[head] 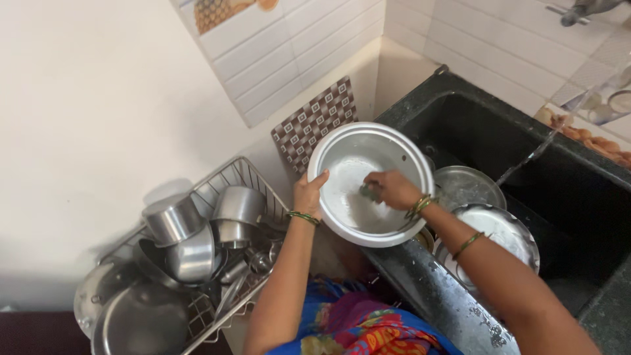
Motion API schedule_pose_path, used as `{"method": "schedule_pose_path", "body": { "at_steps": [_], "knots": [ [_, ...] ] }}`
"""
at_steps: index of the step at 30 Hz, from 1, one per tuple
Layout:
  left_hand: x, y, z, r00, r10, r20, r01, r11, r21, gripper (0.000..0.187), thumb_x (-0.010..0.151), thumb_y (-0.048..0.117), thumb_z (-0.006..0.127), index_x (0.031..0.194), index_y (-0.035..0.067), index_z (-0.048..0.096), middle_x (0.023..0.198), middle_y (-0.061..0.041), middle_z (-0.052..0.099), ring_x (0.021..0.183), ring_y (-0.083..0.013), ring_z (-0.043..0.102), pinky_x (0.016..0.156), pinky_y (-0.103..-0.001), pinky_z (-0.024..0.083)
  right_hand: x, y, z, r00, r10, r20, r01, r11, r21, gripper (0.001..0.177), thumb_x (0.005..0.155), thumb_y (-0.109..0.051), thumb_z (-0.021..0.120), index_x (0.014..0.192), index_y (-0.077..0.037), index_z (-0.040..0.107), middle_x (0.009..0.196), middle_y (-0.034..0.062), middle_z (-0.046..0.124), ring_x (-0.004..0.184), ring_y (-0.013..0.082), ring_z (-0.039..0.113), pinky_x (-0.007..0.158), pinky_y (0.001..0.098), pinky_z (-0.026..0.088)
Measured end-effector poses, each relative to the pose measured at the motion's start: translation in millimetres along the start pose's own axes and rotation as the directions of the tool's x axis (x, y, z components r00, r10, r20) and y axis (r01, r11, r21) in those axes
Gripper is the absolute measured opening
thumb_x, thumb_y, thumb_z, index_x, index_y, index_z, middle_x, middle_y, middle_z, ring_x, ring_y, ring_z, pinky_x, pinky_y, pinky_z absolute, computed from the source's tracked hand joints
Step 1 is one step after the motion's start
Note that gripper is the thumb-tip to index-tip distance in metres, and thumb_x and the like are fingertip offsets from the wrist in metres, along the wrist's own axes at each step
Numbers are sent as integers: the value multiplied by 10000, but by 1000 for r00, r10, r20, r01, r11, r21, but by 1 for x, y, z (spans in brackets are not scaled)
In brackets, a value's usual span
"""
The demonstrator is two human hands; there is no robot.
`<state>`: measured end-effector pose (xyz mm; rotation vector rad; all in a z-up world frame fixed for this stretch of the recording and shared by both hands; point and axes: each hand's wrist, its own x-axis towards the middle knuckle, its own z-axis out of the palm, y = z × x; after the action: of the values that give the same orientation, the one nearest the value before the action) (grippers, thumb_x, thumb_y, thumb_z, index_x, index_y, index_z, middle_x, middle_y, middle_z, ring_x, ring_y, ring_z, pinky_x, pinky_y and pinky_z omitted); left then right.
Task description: The person carries a rice cooker inner pot and lid to the kitchen sink, then scrubs and rinses the pot's interior and exterior and the metal lid under running water, using a small scrub pad, and sets the cleaned pot and lid by the sink.
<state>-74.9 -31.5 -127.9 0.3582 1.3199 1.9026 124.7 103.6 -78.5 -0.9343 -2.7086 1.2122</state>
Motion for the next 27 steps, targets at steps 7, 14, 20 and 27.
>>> {"method": "schedule_pose_path", "body": {
  "at_steps": [7, 14, 20, 27],
  "knots": [
    [-8, -28, -4, 992, -94, -85, 80, 984, -162, 430, 836, 83, 756, 1239, -39, 669, 1089, -111, 730, 973, -214, 687, 895, -349, 533, 31, 19, 31, 977, -137, 161, 206, 788, -580, 285, 900, -115, 627, 1170, -40, 679, 1007, 187, 754, 892, 340, 746, 838, 425, 582],
    [-8, -41, 6, 980, -92, -174, 69, 988, -137, 391, 858, 115, 758, 1194, -75, 699, 1069, -111, 727, 951, -201, 659, 875, -348, 514, 15, 15, 42, 773, 176, 610, 235, 813, -533, 194, 850, -122, 670, 1001, -49, 768, 1002, 162, 763, 915, 290, 756, 877, 387, 577],
    [-15, -48, 4, 981, -76, -178, 70, 997, -40, 365, 854, 160, 758, 1157, -41, 719, 1031, -80, 741, 921, -158, 667, 861, -302, 507, 32, 17, 90, 891, -188, 413, 314, 912, -262, 261, 951, -157, 660, 1153, 8, 654, 1062, 220, 727, 1007, 340, 715, 891, 417, 572],
    [-15, -42, -1, 985, -80, -155, 85, 996, 26, 322, 869, 179, 773, 1106, -37, 746, 965, -47, 718, 872, -120, 630, 817, -291, 490, 111, 28, 46, 902, -374, 216, 425, 682, -595, 287, 851, -168, 627, 1099, -143, 768, 1310, 100, 637, 1155, 349, 636, 918, 427, 538]
  ]
}}
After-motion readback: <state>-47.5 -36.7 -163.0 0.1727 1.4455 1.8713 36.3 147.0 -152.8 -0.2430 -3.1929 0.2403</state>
